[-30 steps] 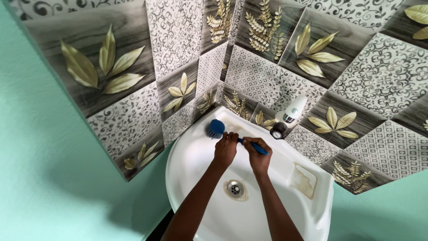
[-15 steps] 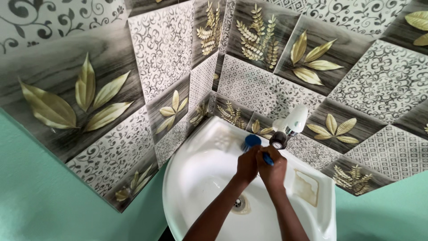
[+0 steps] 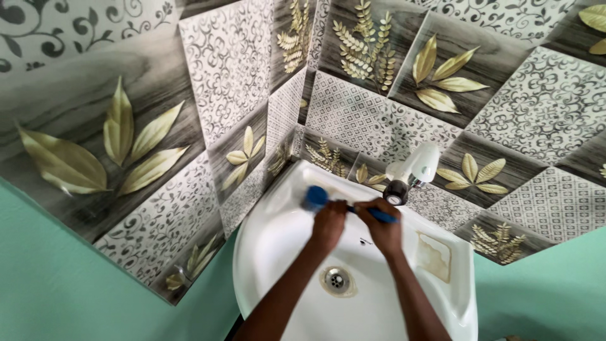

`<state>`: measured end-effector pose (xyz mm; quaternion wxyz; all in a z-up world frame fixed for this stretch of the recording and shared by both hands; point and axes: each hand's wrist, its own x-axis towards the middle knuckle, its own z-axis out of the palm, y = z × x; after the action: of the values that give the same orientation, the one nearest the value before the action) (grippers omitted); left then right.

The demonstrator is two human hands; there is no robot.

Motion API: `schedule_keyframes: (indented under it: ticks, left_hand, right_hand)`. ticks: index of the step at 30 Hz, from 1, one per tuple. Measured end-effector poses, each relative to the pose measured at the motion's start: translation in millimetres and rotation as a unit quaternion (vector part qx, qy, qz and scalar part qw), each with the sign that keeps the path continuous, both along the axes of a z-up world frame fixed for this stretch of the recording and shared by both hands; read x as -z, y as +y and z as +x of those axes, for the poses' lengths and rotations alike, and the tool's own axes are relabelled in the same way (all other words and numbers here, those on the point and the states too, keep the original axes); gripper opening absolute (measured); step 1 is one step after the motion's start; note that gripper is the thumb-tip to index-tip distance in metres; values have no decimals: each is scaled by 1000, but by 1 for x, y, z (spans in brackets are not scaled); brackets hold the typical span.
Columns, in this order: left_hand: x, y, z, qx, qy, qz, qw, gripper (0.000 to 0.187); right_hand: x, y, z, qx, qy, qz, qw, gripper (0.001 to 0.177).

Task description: The person cleans a bathroom sink by applying cleaning liquid and scrubbing the surface with a brush.

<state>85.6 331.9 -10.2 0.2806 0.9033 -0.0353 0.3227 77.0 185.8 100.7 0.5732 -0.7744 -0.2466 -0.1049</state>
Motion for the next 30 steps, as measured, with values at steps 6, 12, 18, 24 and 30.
schedule_keyframes:
  ticks: [6, 12, 18, 24, 30]
  left_hand:
    - [-8, -9, 21, 26, -65, -24, 997, 12]
    - [-4, 32, 5, -17, 18, 21, 999, 10]
    - [-6, 8, 2, 20, -64, -66, 996, 18]
    - [10, 40, 16, -11, -26, -32, 999, 13]
    - [8, 1, -13, 23, -33, -115, 993, 24]
  right_hand:
    - [8, 15, 19, 90, -84, 14, 992, 8]
    - [7, 37, 8, -11, 33, 23, 999, 8]
    - [-5, 32, -9, 78, -24, -13, 997, 9]
    - [5, 63, 7, 14, 30, 48, 998, 8]
    - [6, 45, -37, 112, -65, -21, 991, 7]
